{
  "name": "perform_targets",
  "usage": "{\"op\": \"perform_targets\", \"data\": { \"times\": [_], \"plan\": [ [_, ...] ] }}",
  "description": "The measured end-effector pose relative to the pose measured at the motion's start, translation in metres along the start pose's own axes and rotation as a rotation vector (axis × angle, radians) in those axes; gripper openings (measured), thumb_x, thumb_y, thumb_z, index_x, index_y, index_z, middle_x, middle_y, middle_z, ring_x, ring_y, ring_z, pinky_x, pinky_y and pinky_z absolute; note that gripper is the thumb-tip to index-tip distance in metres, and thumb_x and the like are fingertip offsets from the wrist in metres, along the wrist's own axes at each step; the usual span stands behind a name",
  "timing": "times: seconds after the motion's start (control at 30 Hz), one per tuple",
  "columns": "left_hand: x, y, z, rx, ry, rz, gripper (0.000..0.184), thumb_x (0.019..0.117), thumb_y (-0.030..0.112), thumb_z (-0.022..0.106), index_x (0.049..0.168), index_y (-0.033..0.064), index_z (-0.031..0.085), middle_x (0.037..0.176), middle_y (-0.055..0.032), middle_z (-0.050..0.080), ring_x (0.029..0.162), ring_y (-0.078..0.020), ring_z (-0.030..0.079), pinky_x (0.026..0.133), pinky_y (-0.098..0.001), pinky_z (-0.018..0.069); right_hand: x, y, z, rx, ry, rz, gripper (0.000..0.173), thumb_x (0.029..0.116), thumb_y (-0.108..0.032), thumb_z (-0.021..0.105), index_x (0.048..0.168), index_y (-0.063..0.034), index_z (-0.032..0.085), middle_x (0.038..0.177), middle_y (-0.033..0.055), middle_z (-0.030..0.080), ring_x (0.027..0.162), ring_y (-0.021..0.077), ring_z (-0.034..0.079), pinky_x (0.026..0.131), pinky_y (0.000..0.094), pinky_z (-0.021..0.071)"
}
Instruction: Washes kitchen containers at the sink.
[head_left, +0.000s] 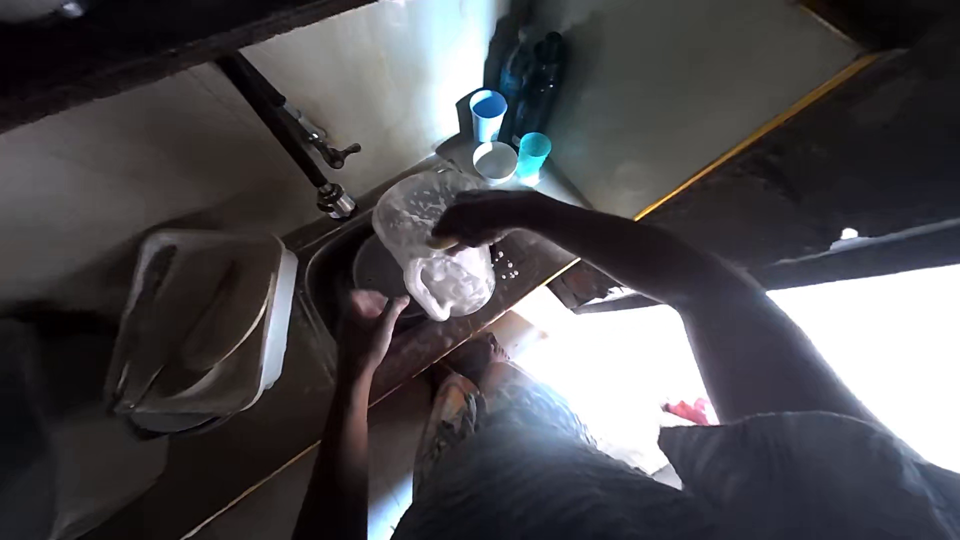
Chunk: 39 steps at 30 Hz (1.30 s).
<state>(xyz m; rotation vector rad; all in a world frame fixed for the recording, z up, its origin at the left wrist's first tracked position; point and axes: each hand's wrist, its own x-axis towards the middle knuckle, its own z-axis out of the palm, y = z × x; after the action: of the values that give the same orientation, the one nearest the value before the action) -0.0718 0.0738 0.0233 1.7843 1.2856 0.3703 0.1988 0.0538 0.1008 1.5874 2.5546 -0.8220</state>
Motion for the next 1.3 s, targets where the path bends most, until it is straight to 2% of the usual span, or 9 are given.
{"op": "perform_targets", "data": {
  "times": [0.1,0.2,0.3,0.57,0.7,0.9,1.03,1.17,1.3],
  "plan": [
    [0.031,0.005,0.004,0.394,-0.080,0.430,0.086,0.0754,0.040,0.081,0.144,-0.0016,0.049,0.144,-0.0280,0.051,0.135,-0.0451,0.048,0.114,-0.0676,0.0298,0.020,-0.013,-0.011,-0.121,-0.204,0.134,0.019,0.0983,-0.018,0.069,0.112,-0.0077,0.075,0.106,0.0145,0.071,0.102,0.0347,0.067,0.091,0.0574,0.0505],
    [0.049,0.026,0.020,0.393,-0.446,0.339,0.041,0.0843,0.025,0.085,0.117,0.0033,0.072,0.105,-0.0179,0.072,0.099,-0.0316,0.069,0.090,-0.0565,0.0526,0.025,-0.021,0.000,-0.165,-0.224,0.113,0.016,0.0911,-0.014,0.075,0.106,-0.0073,0.077,0.104,0.0141,0.072,0.103,0.0344,0.066,0.092,0.0577,0.0485],
    [0.058,0.026,0.042,0.474,-0.543,0.309,0.030,0.0924,0.021,0.076,0.114,0.0019,0.071,0.102,-0.0195,0.072,0.098,-0.0358,0.069,0.089,-0.0593,0.0513,0.025,-0.025,0.012,-0.051,-0.221,0.125,0.020,0.0963,-0.019,0.071,0.105,-0.0011,0.074,0.103,0.0176,0.070,0.102,0.0355,0.066,0.091,0.0575,0.0500],
    [0.045,0.032,0.050,0.164,-0.469,0.071,0.018,0.0917,-0.002,0.067,0.109,-0.0057,0.066,0.094,-0.0150,0.066,0.084,-0.0185,0.062,0.081,-0.0395,0.0530,0.008,0.028,0.096,0.502,0.896,0.438,0.034,0.1055,-0.026,0.055,0.123,-0.0014,0.070,0.123,0.0170,0.071,0.118,0.0299,0.066,0.105,0.0491,0.0503],
    [0.035,0.020,0.053,0.043,-0.350,-0.010,0.027,0.0919,-0.002,0.065,0.117,-0.0108,0.062,0.107,-0.0207,0.066,0.098,-0.0202,0.064,0.091,-0.0390,0.0522,0.034,0.012,0.196,0.579,1.040,0.621,0.048,0.1066,-0.024,0.050,0.151,-0.0066,0.051,0.158,0.0150,0.047,0.150,0.0348,0.038,0.123,0.0614,0.0219],
    [0.019,0.004,0.056,-0.046,-0.221,-0.024,0.018,0.0831,-0.005,0.066,0.101,-0.0063,0.063,0.083,-0.0021,0.063,0.075,-0.0005,0.060,0.072,-0.0205,0.0520,0.021,0.121,0.201,0.800,0.377,0.966,0.043,0.1109,-0.015,0.038,0.150,-0.0004,0.046,0.151,0.0275,0.049,0.141,0.0444,0.046,0.115,0.0599,0.0366],
    [0.023,-0.006,0.057,-0.071,-0.145,-0.144,0.035,0.0852,-0.003,0.067,0.118,-0.0110,0.059,0.101,-0.0143,0.065,0.090,-0.0121,0.062,0.084,-0.0304,0.0529,0.024,0.119,0.188,1.137,0.524,0.873,0.049,0.1135,-0.033,0.033,0.146,-0.0011,0.051,0.147,0.0228,0.054,0.139,0.0340,0.051,0.115,0.0517,0.0391],
    [0.029,-0.006,0.057,-0.281,0.088,-0.253,0.007,0.0852,-0.007,0.063,0.089,-0.0018,0.060,0.076,-0.0030,0.061,0.070,-0.0074,0.059,0.067,-0.0250,0.0526,0.032,0.098,0.206,1.517,0.805,0.844,0.061,0.1087,-0.051,0.039,0.137,-0.0007,0.059,0.133,0.0204,0.063,0.123,0.0290,0.061,0.106,0.0501,0.0480],
    [0.025,0.008,0.044,-0.221,0.040,-0.197,0.006,0.0865,-0.006,0.061,0.090,-0.0017,0.061,0.075,-0.0014,0.061,0.069,-0.0052,0.060,0.068,-0.0235,0.0534,0.044,0.071,0.231,1.652,0.993,0.966,0.057,0.1036,-0.052,0.054,0.116,0.0027,0.066,0.101,0.0202,0.069,0.089,0.0279,0.068,0.084,0.0495,0.0557]
  ]
}}
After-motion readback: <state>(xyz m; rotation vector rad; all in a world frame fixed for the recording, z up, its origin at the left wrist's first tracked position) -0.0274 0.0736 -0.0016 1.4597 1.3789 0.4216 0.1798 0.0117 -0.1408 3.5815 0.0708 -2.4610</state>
